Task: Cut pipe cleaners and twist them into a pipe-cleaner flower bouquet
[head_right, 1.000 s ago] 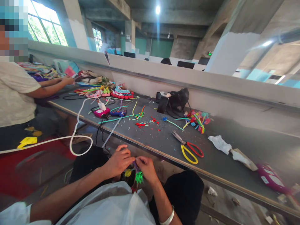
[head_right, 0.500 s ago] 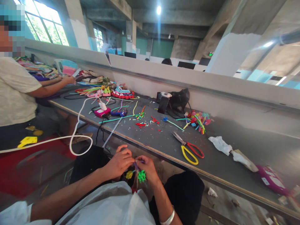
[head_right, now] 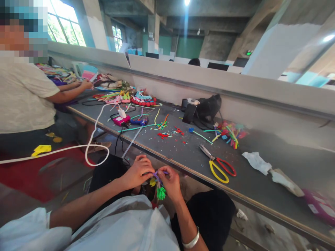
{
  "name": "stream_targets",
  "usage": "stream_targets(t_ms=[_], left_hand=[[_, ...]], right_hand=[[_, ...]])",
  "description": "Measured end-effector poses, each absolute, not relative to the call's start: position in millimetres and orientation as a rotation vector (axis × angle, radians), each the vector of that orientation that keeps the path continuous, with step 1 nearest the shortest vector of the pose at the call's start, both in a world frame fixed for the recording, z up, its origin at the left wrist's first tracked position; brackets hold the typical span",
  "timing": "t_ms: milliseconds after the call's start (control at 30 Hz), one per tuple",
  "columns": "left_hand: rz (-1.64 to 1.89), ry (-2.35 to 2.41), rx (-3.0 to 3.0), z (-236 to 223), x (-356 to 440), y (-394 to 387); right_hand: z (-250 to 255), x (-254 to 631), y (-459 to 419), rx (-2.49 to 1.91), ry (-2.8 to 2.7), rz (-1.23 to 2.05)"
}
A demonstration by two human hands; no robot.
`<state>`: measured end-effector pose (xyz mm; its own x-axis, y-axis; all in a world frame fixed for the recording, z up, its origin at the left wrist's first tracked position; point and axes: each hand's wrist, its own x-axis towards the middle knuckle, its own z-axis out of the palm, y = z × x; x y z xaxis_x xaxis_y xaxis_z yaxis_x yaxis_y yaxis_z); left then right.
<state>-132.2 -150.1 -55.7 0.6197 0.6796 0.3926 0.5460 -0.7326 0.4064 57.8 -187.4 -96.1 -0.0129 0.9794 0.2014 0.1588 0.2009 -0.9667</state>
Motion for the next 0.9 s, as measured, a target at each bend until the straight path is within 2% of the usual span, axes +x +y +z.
stream_targets(t_ms=[200, 567, 767, 900], left_hand=[[0.724, 0.906, 2.672, -54, -130, -153], [0.815, 0.896, 2.635, -54, -129, -157], [0.881, 0.86, 2.635, -54, -127, -158], [0.895, 0.898, 2.631, -54, -128, -159]], right_hand=[[-95, 56, -186, -1.171, -1.43, 1.004], [-112, 59, -182, -1.143, -1.305, 1.416], [-118, 56, -179, -1.117, -1.257, 1.456], [-118, 56, -178, -1.114, -1.254, 1.346]])
